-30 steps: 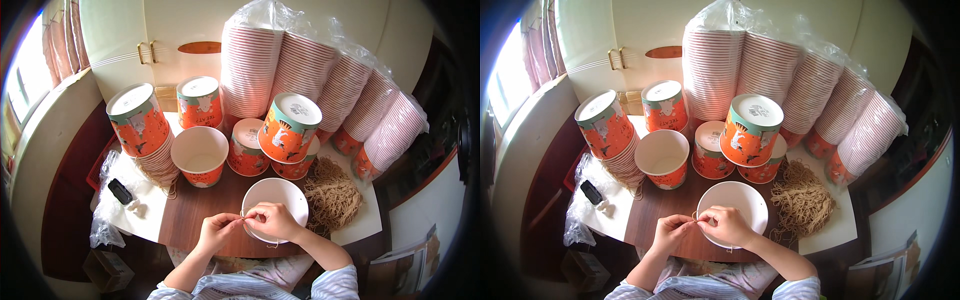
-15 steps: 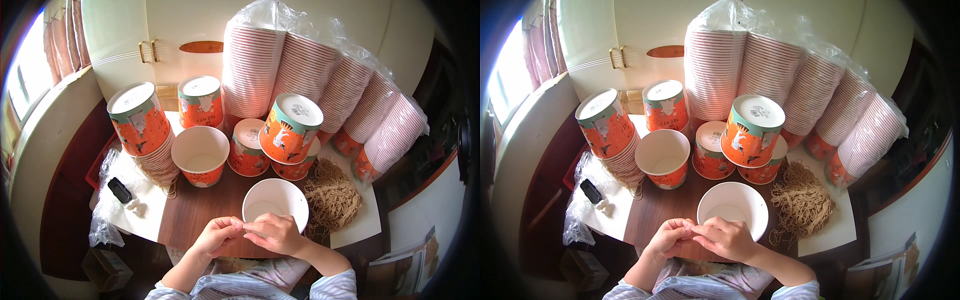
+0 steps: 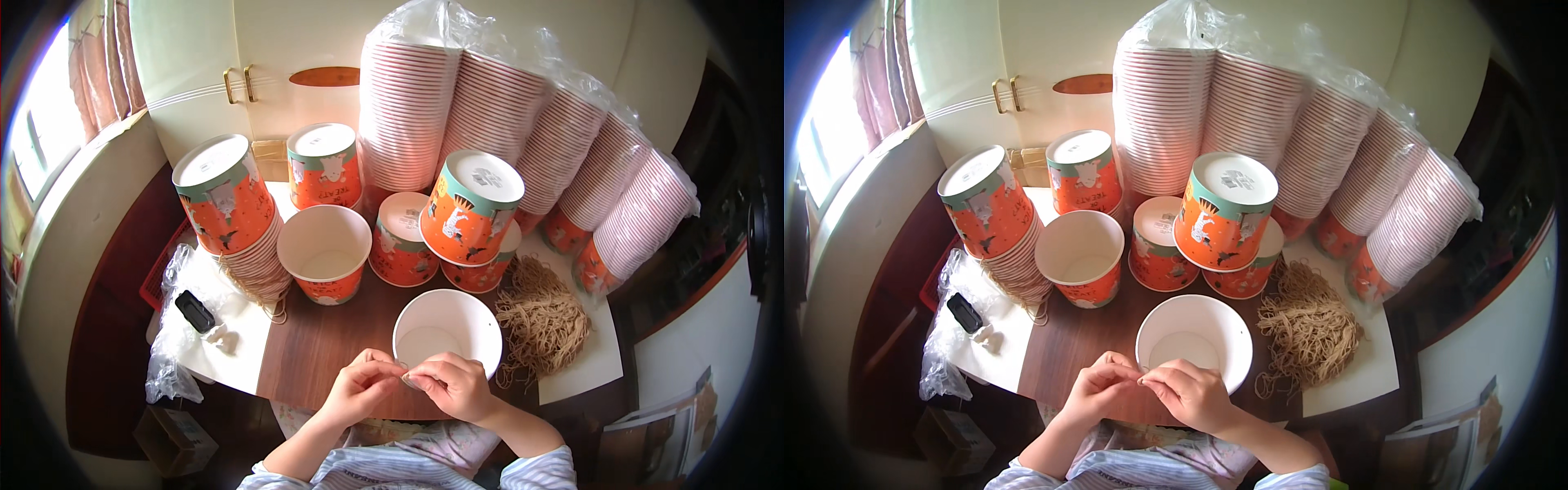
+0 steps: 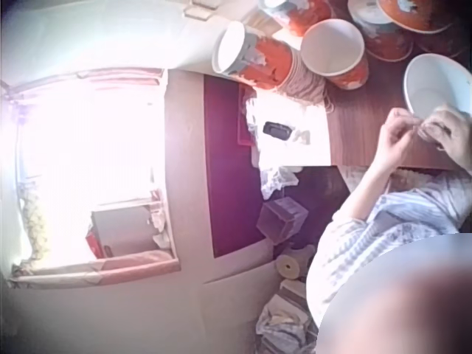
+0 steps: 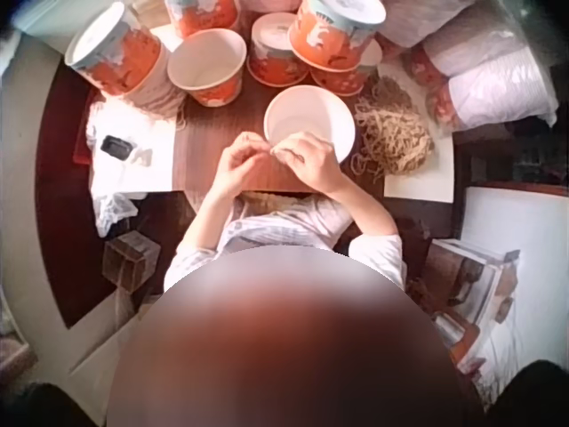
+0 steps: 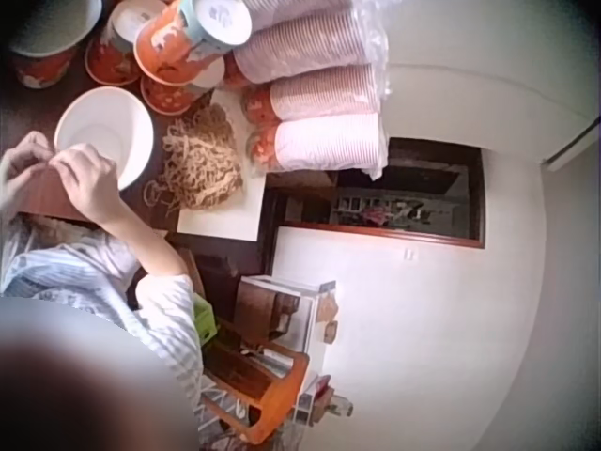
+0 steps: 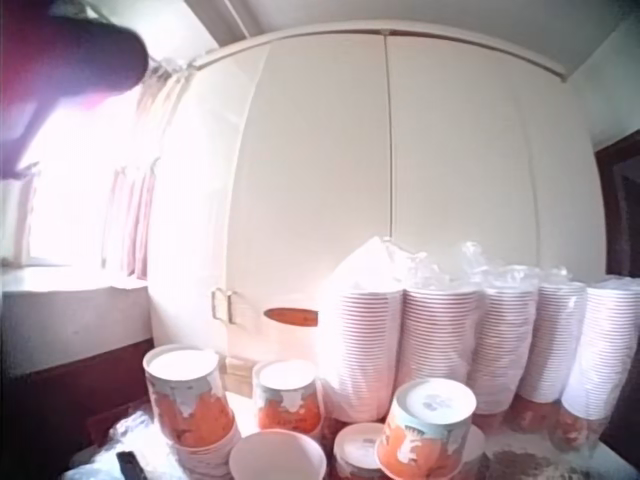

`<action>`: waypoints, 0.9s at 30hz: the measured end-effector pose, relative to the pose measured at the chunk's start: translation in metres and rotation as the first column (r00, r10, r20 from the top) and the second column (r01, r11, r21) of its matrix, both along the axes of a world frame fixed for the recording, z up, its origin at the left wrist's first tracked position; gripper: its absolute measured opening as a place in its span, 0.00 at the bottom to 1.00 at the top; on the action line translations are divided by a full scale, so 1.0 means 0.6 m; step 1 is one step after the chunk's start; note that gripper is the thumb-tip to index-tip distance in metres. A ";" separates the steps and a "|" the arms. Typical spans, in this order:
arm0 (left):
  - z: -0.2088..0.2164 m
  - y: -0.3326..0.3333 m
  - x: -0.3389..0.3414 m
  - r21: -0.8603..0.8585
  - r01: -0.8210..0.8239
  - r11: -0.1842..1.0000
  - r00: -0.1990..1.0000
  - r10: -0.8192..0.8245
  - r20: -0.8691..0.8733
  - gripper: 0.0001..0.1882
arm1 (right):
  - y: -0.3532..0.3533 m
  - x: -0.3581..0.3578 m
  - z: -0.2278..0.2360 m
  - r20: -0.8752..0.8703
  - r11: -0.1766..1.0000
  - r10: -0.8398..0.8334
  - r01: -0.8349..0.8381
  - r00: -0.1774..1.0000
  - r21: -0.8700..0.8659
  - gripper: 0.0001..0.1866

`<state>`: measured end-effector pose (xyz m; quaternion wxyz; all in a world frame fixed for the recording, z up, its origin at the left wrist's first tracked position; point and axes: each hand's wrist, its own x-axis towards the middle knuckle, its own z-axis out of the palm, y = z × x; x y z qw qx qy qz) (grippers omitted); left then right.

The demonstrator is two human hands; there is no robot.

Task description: Attaching string handles to printed paper buckets in a packaging workspace.

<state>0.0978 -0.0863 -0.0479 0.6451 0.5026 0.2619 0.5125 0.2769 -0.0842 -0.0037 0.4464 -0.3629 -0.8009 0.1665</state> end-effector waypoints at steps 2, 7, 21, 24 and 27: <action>0.016 -0.001 -0.001 0.287 -0.045 0.957 0.883 0.173 -0.436 0.11 | -0.004 0.002 -0.003 -0.036 0.998 -0.006 0.003 0.999 -0.069 0.06; 0.030 0.004 0.007 0.350 -0.074 0.934 0.864 0.235 -0.445 0.06 | -0.011 0.004 0.002 -0.069 0.986 -0.016 0.004 0.997 -0.165 0.06; 0.016 0.016 -0.006 0.073 -0.125 0.989 0.985 0.132 -0.108 0.02 | -0.049 -0.009 -0.026 0.222 0.979 -0.192 0.171 0.956 0.113 0.07; 0.010 0.014 -0.007 0.029 -0.150 0.988 0.983 0.152 -0.100 0.03 | -0.049 -0.004 -0.035 0.272 0.972 -0.182 0.131 0.945 0.195 0.08; 0.003 0.009 -0.006 0.011 -0.166 0.986 0.981 0.166 -0.099 0.03 | -0.057 -0.004 -0.040 0.326 0.960 -0.173 0.086 0.929 0.266 0.09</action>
